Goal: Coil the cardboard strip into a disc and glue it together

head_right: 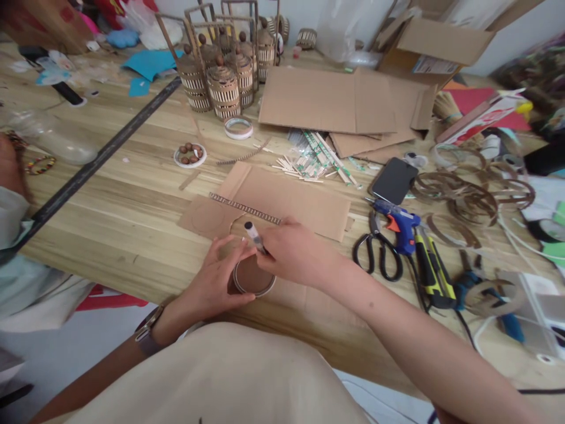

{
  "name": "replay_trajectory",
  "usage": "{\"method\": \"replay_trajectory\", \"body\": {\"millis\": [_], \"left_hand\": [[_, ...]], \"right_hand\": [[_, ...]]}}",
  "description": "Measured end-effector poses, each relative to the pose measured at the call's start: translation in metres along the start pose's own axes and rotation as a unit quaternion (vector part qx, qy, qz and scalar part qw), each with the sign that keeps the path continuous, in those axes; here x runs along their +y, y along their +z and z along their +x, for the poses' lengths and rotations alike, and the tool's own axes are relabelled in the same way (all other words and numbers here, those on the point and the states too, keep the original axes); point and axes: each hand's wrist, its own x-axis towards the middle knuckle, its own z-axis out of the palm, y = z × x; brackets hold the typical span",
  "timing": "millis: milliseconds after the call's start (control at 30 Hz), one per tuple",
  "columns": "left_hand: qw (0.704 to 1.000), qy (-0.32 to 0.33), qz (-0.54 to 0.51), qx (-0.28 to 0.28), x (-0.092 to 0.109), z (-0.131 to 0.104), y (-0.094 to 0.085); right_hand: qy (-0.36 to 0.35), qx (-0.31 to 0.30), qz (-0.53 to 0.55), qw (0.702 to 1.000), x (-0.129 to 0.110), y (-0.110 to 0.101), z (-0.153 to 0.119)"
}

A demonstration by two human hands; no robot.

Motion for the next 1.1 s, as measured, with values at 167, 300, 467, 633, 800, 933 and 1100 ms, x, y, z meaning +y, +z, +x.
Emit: {"method": "replay_trajectory", "body": {"millis": [167, 300, 467, 633, 800, 933, 1100], "left_hand": [[1.000, 0.002, -0.008, -0.007, 0.000, 0.000, -0.002], [1.000, 0.004, -0.020, -0.013, -0.001, 0.001, -0.005], [1.000, 0.006, -0.016, -0.005, 0.001, 0.002, -0.007], [1.000, 0.013, -0.010, 0.002, 0.001, 0.002, -0.006], [1.000, 0.006, -0.008, -0.001, 0.001, 0.001, -0.006], [1.000, -0.001, -0.011, -0.008, 0.003, 0.002, -0.007], [1.000, -0.003, -0.010, -0.014, 0.002, 0.003, -0.007]], "right_hand": [[-0.017, 0.149, 0.090, 0.985, 0.002, 0.001, -0.024], [0.017, 0.218, 0.187, 0.958, 0.001, 0.027, -0.048], [0.021, 0.237, 0.250, 0.939, 0.003, 0.064, -0.058], [0.003, 0.234, 0.254, 0.938, 0.004, 0.071, -0.049], [-0.015, 0.229, 0.262, 0.937, 0.002, 0.071, -0.042], [-0.012, 0.236, 0.242, 0.941, 0.005, 0.071, -0.043], [-0.035, 0.257, 0.129, 0.957, 0.004, 0.065, -0.051]]}}
